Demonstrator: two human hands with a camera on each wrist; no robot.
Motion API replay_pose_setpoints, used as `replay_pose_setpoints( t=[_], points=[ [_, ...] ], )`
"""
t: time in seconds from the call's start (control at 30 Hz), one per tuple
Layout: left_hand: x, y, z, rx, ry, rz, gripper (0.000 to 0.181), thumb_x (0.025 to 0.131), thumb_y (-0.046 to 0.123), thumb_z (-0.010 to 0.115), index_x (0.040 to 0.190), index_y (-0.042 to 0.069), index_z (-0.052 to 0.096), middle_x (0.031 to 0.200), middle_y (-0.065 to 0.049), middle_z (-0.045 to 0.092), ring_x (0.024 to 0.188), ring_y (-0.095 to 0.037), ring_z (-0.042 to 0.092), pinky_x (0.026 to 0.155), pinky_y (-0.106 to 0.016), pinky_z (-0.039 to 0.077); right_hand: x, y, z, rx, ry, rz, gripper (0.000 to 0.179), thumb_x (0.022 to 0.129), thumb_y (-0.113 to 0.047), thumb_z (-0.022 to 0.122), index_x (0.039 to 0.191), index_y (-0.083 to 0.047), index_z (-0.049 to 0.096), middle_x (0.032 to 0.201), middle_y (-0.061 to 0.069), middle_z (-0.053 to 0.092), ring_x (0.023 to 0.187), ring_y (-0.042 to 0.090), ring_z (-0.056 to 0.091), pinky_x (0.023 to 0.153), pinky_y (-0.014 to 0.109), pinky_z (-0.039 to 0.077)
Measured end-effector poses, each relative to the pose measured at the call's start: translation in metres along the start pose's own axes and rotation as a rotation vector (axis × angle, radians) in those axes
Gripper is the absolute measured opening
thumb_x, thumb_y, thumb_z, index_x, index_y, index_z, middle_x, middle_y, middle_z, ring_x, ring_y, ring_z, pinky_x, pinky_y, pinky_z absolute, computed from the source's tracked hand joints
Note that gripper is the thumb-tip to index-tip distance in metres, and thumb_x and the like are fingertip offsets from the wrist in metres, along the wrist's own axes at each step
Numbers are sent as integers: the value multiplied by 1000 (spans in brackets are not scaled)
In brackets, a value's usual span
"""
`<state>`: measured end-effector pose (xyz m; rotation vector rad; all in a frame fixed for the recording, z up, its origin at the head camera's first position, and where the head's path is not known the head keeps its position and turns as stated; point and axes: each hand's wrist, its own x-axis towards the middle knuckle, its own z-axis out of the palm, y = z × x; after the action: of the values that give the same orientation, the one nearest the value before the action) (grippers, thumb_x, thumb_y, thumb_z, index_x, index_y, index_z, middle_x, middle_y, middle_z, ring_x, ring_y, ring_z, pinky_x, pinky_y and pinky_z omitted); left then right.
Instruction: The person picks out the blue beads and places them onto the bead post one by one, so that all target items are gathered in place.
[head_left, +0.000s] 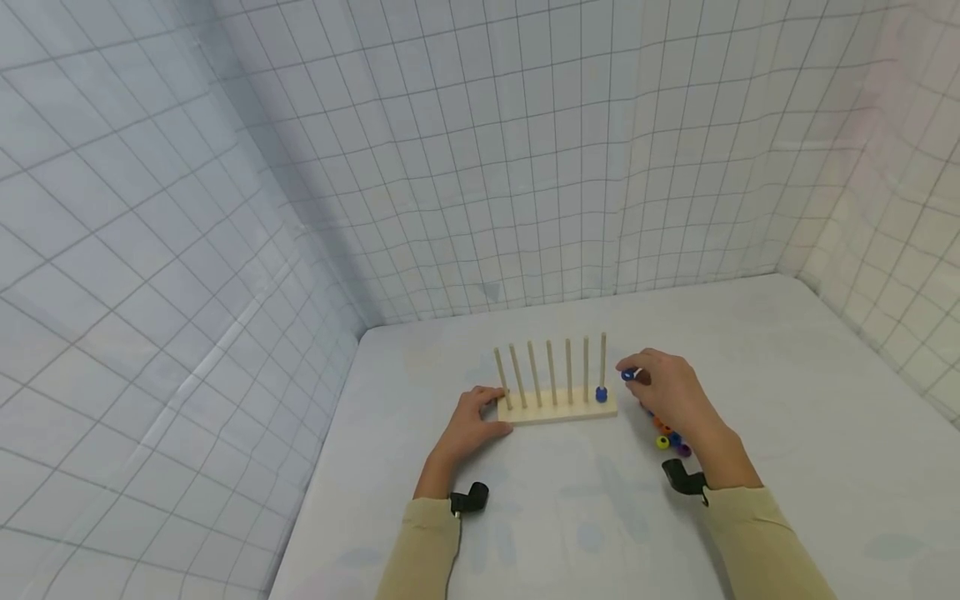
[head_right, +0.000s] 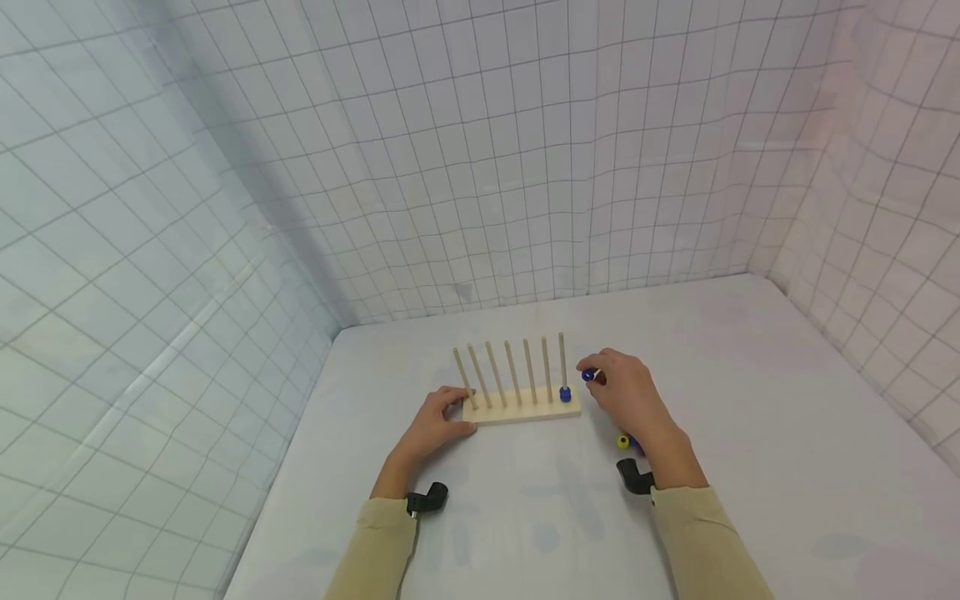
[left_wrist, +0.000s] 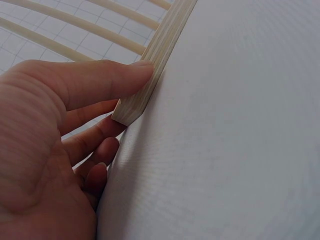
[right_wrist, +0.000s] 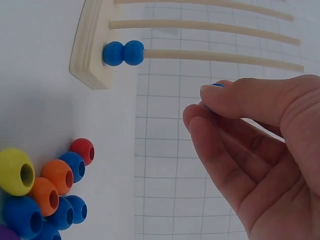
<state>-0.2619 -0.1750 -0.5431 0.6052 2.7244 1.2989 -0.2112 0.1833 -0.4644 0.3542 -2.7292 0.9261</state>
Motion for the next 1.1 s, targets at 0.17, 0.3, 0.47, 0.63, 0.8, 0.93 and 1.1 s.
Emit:
replay_pose_setpoints(
  t=[0.17, 0.3, 0.47, 0.63, 0.8, 0.93, 1.1],
  points=[
    [0, 0, 0, 3, -3, -6, 60, 83, 27, 82, 137, 12, 62, 135, -7, 56, 129, -30, 42, 105, -51, 37, 1, -5, -3, -8, 7, -5, 27, 91, -8, 73, 118, -9, 73, 106, 5, 68, 86, 22, 66, 72, 43, 56],
    [0, -1, 1, 9, -1, -3, 60, 83, 28, 83, 137, 12, 63, 134, -7, 57, 128, -29, 43, 104, -51, 38, 3, -9, -7, -13, 15, -3, 27, 92, -11, 72, 120, -10, 73, 106, 5, 69, 88, 22, 66, 73, 43, 56],
    [-1, -1, 1, 4, -2, -2, 59, 83, 27, 82, 136, 12, 63, 134, -7, 56, 128, -29, 43, 105, -51, 37, 5, -13, -11, -14, 39, -13, 28, 94, -12, 72, 121, -9, 72, 106, 6, 69, 89, 23, 67, 74, 44, 56],
    [-1, 2, 0, 4, -5, 4, 59, 83, 27, 82, 137, 11, 63, 134, -9, 56, 128, -30, 43, 105, -52, 37, 7, -18, -15, -8, 57, -18, 29, 94, -14, 71, 123, -8, 71, 108, 7, 70, 89, 24, 67, 75, 45, 57],
    [0, 4, -1, 8, 0, 11, 59, 83, 27, 82, 137, 10, 63, 134, -10, 57, 128, -31, 43, 104, -53, 38, 8, -23, -19, 4, 76, -25, 29, 95, -15, 71, 123, -8, 71, 106, 7, 70, 88, 24, 68, 75, 45, 57],
    [0, 3, 0, 5, 0, 2, 59, 83, 26, 83, 136, 11, 63, 134, -9, 56, 129, -31, 43, 104, -52, 39, 9, -27, -22, 2, 99, -34, 28, 95, -15, 71, 123, -8, 71, 106, 7, 70, 88, 24, 67, 74, 45, 57],
    [0, 2, 0, 11, -2, -10, 60, 82, 26, 83, 136, 11, 63, 134, -9, 57, 129, -31, 43, 104, -51, 39, 11, -29, -24, 8, 122, -52, 27, 96, -15, 70, 122, -8, 72, 105, 7, 70, 88, 24, 67, 75, 46, 57]
  ],
)
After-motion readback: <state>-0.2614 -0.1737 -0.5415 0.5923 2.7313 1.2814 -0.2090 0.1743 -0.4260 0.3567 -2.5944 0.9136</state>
